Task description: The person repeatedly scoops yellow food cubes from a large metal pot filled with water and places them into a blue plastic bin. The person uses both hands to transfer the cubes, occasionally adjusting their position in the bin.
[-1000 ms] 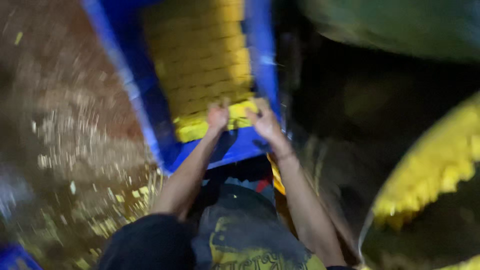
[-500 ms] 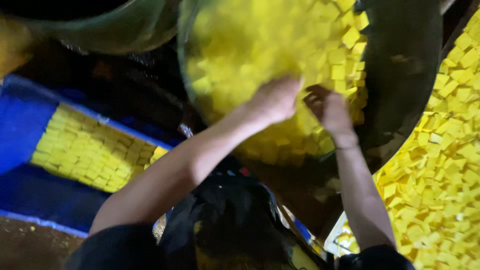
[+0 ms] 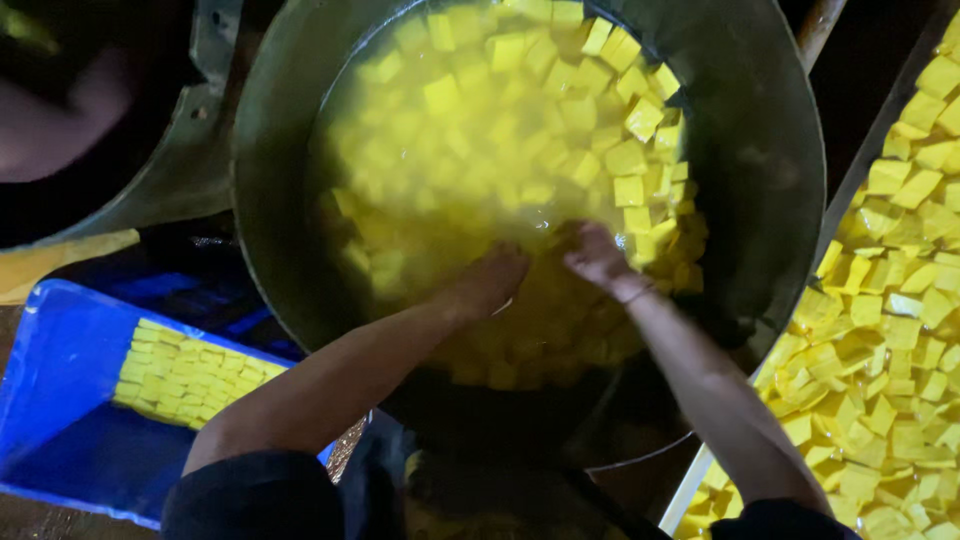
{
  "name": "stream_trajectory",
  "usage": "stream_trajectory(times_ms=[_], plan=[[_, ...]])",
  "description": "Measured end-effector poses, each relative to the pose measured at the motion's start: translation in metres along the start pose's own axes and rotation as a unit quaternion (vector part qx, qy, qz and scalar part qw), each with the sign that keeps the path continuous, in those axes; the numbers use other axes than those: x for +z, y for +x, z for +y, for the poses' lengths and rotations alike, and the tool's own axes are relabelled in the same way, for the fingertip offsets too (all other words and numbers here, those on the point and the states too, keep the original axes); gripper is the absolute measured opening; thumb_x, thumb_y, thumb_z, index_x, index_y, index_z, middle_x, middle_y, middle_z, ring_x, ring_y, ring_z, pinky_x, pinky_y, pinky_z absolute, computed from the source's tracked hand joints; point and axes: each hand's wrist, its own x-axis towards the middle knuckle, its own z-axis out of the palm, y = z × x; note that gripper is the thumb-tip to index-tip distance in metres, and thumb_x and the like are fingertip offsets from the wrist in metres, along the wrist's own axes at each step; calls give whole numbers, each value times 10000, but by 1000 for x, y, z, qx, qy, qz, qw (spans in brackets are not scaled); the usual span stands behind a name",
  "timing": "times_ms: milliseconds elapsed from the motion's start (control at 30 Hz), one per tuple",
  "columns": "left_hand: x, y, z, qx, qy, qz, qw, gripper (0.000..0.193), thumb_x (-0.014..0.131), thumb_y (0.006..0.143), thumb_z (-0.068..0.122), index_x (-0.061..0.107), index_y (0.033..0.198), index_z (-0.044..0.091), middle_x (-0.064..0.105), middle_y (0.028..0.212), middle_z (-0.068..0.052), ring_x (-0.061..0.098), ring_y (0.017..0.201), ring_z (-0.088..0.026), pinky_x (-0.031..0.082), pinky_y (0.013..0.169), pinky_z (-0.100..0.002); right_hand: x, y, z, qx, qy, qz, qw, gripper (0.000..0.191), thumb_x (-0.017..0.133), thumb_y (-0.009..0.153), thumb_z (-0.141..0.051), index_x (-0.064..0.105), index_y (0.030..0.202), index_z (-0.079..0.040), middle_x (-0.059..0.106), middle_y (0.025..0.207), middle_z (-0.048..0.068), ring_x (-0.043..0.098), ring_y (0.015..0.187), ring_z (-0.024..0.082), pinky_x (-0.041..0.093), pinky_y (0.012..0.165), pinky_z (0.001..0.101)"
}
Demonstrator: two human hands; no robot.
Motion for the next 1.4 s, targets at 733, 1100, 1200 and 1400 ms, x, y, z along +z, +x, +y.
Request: stream_trajectory(times_ms=[733, 1100, 1200, 1400], plan=[[-30, 78, -61, -102, -556, 249, 786, 269, 558, 1034, 209, 643, 1226, 41, 629, 1242, -121, 599, 1132, -276, 492, 969, -398, -47, 69, 49, 69, 417, 81, 903, 343, 800, 937, -354, 763, 1175, -111, 662, 1297, 99, 626, 1162, 244, 479, 1023, 377], [-19, 111, 9, -88, -910, 204, 350, 494, 463, 967, 430, 625, 1239, 51, 673, 1206, -124, 647, 1123, -285, 537, 1004, -466, -37, 41, -19, 38, 247, 228, 941, 268, 700, 972, -284, 707, 1115, -58, 692, 1090, 120, 638, 1033, 274, 526, 956, 365], [-23, 104, 15, -91, -926, 213, 298, 590, 478, 866, 509, 626, 1202, 48, 686, 1159, -147, 662, 1052, -310, 544, 937, -478, -20, 44, -31, 123, 241, 322, 907, 413, 666, 751, -203, 665, 1128, -34, 649, 1220, 139, 563, 1179, 315, 471, 987, 419], [-43, 90, -14, -12, -910, 355, 214, 457, 510, 985, 434, 679, 1150, 42, 700, 1077, -110, 644, 951, -285, 530, 848, -449, 1, 25, 17, 1, 51, 263, 963, 511, 682, 916, -291, 594, 1341, -21, 544, 1427, 232, 495, 1302, 409, 388, 1067, 472]])
